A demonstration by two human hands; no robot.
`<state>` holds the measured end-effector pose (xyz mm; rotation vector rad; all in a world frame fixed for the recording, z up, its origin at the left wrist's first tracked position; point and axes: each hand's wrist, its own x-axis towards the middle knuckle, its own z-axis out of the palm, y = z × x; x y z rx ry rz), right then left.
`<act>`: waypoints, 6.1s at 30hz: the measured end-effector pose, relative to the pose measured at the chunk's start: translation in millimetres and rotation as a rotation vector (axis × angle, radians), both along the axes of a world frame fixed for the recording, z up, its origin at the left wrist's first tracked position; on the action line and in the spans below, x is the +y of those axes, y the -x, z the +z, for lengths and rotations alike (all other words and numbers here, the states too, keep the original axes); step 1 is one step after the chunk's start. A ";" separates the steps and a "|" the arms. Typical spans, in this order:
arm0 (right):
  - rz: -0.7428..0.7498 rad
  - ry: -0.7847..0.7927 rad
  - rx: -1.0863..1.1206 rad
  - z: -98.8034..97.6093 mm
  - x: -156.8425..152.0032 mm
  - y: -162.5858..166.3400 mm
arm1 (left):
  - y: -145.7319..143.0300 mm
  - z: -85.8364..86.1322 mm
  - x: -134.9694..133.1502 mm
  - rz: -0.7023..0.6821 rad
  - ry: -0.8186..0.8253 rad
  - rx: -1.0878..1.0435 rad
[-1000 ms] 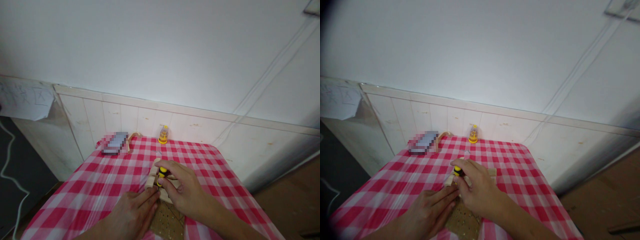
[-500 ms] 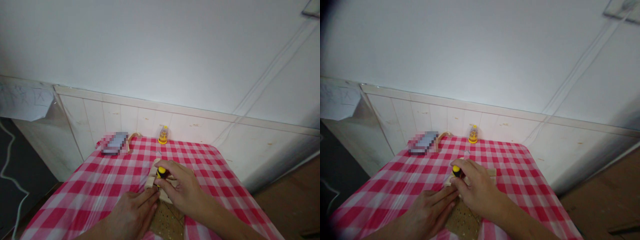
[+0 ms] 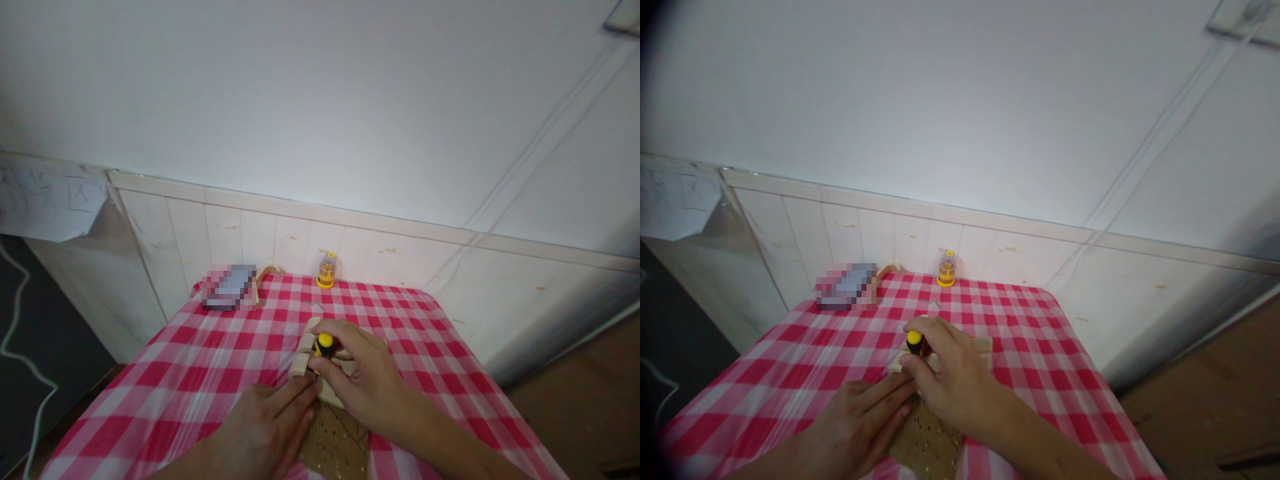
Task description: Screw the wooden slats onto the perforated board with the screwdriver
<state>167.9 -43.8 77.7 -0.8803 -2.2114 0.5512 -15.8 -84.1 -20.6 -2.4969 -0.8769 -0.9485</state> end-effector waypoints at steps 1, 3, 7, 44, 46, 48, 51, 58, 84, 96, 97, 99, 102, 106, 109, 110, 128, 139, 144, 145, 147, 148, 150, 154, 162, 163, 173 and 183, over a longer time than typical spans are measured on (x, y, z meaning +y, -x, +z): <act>-0.002 0.003 -0.002 -0.1 -0.1 -0.1 | 0.5 -0.5 0.0 0.001 -0.004 0.000; -0.002 0.006 -0.006 0.0 -0.1 -0.1 | 1.3 -2.0 0.4 -0.002 -0.001 -0.002; 0.005 0.001 0.002 0.6 0.2 0.0 | 1.1 -4.4 1.8 -0.016 0.036 -0.016; 0.039 -0.094 0.041 -5.6 1.2 -2.2 | -1.9 1.9 2.0 -0.021 0.007 -0.072; 0.041 -0.104 0.047 -4.8 0.7 -1.9 | -1.9 1.2 1.9 -0.022 0.019 -0.084; 0.040 -0.108 0.052 -4.8 0.2 -1.5 | -1.8 0.8 1.7 -0.028 0.023 -0.090; 0.033 -0.113 0.052 -6.0 -0.1 -1.2 | -1.8 0.9 1.0 -0.031 0.025 -0.091; 0.039 -0.131 0.045 -6.1 -0.1 -2.1 | -1.3 -0.3 2.3 -0.027 0.039 -0.076; 0.006 -0.112 0.017 -3.3 1.6 -1.7 | -0.6 -1.2 1.6 -0.018 0.043 -0.076; 0.002 -0.130 0.025 -2.3 -0.3 -2.6 | -1.2 3.3 1.2 -0.021 0.025 -0.065; -0.004 -0.119 0.024 -2.9 -0.6 -2.6 | -1.2 2.8 1.1 -0.026 0.032 -0.070; -0.014 -0.094 0.015 -4.1 -0.7 -2.8 | -1.1 2.0 0.8 -0.034 0.031 -0.083; -0.020 -0.075 0.001 -5.3 0.0 -3.1 | -1.1 2.8 1.0 -0.038 0.028 -0.079; -0.019 -0.080 0.004 -6.2 1.5 -3.4 | -1.7 5.4 1.9 -0.045 0.020 -0.083; -0.017 -0.092 0.003 -6.6 2.0 -3.6 | -2.0 4.8 2.1 -0.033 0.015 -0.081; -0.016 -0.096 0.005 -6.6 2.0 -3.7 | -2.0 4.1 2.1 -0.027 0.014 -0.079; -0.017 -0.087 -0.006 -3.5 1.5 -2.6 | -1.5 1.6 2.7 -0.044 0.025 -0.067; -0.038 -0.103 0.034 -11.0 3.0 -3.5 | -1.6 2.6 1.7 -0.015 0.010 -0.040; -0.007 -0.151 0.063 -9.5 3.8 -2.6 | -1.0 3.2 0.2 -0.009 0.017 -0.030; -0.005 -0.148 0.057 -8.5 3.9 -2.3 | -1.0 2.7 0.3 -0.016 0.019 -0.026; -0.006 -0.133 0.042 -6.8 4.1 -2.0 | -1.2 1.8 0.7 -0.027 0.026 -0.042; -0.004 -0.131 0.040 -6.3 4.2 -2.0 | -1.4 1.6 1.0 -0.029 0.030 -0.055; 0.005 -0.138 0.046 -5.9 4.3 -2.1 | -1.8 1.5 1.9 -0.033 0.034 -0.080; 0.011 -0.154 0.056 -5.5 3.3 -3.0 | -1.9 2.2 3.0 -0.040 0.058 -0.080; 0.014 -0.171 0.026 -0.8 -0.6 -4.6 | -1.2 3.1 1.6 -0.055 0.059 -0.089; 0.010 -0.172 0.022 -0.8 -0.8 -4.6 | -1.4 2.8 1.6 -0.056 0.064 -0.086; -0.028 -0.131 0.007 -3.5 0.7 -6.8 | -2.3 4.8 2.0 -0.043 0.036 -0.081; -0.029 -0.073 0.008 -0.7 0.7 -5.4 | -0.9 -0.4 2.4 -0.026 0.048 -0.068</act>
